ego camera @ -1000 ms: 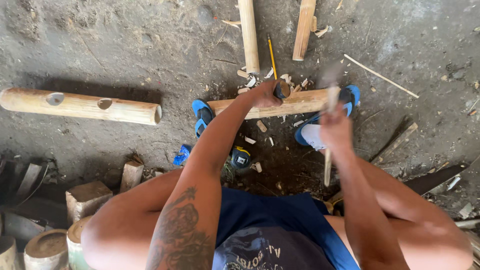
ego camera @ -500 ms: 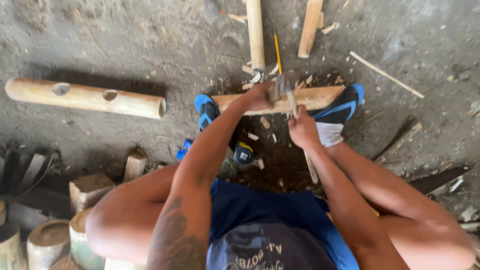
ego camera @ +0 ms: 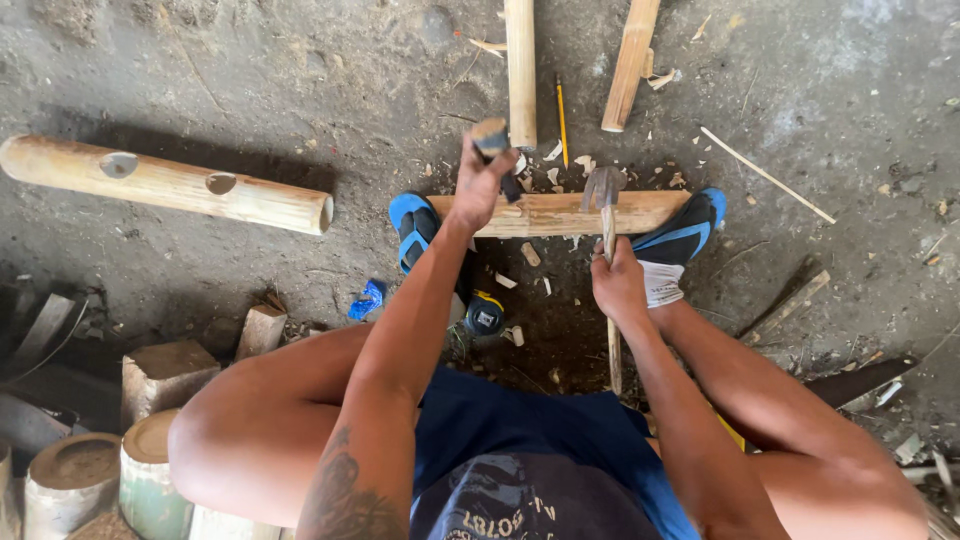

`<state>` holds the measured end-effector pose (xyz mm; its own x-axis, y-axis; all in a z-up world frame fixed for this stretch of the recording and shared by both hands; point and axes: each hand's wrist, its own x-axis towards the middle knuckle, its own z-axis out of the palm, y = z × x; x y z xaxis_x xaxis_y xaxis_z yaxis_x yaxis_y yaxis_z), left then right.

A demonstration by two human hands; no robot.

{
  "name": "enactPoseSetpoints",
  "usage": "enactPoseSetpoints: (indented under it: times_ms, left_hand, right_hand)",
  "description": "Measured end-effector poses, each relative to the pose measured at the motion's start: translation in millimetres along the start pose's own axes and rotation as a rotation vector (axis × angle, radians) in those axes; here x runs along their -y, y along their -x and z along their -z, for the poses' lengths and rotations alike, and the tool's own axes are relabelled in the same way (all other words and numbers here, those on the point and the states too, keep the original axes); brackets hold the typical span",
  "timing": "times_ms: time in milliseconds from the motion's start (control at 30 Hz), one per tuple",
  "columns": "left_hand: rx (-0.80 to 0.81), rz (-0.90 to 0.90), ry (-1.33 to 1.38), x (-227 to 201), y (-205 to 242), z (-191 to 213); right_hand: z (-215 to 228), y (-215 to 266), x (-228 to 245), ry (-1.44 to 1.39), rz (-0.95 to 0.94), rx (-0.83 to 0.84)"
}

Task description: The person sits on the floor and uses a chisel and hammer to carve circular holes into a bamboo pole. They repeatedly position the chisel, strike it with the hammer, and clear wood chips to enlarge the holes.

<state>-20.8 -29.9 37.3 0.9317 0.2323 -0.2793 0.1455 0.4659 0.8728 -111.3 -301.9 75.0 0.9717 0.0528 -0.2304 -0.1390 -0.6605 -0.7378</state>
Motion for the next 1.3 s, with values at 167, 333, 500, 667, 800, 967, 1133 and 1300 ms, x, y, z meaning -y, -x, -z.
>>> enactPoseSetpoints:
  times_ms: [167,333,500,667,800,967,1133,1300]
  left_hand:
    - [-0.047,-0.189,0.123,22,20,30]
    - [-0.062,-0.158,0.211,52,17,37]
    - [-0.010,-0.124,-0.088,48,13,38]
    - [0.224,-0.116,-0.306,28,-4,36]
    - [0.242,-0.151,-0.219,28,-2,32]
    - [0.147,-0.127,-0.158,36,12,36]
    - [0.120,-0.195,-0.082,39,19,38]
    - [0.145,-0.299,-0.428,26,6,25]
  right_hand:
    - [-1,3,9,0.006,0.031,0.025]
    - [1,3,13,0.014,0.023,0.050]
    - [2,6,17,0.004,-0.012,0.064]
    - [3,5,29,-0.007,-0.001,0.057]
    - [4,4,33,0.005,0.054,0.031]
    - [5,8,36,-0.003,0.086,0.008]
    - [4,3,40,0.009,0.088,-0.012]
    - [5,-1,47,0.028,0.127,-0.008]
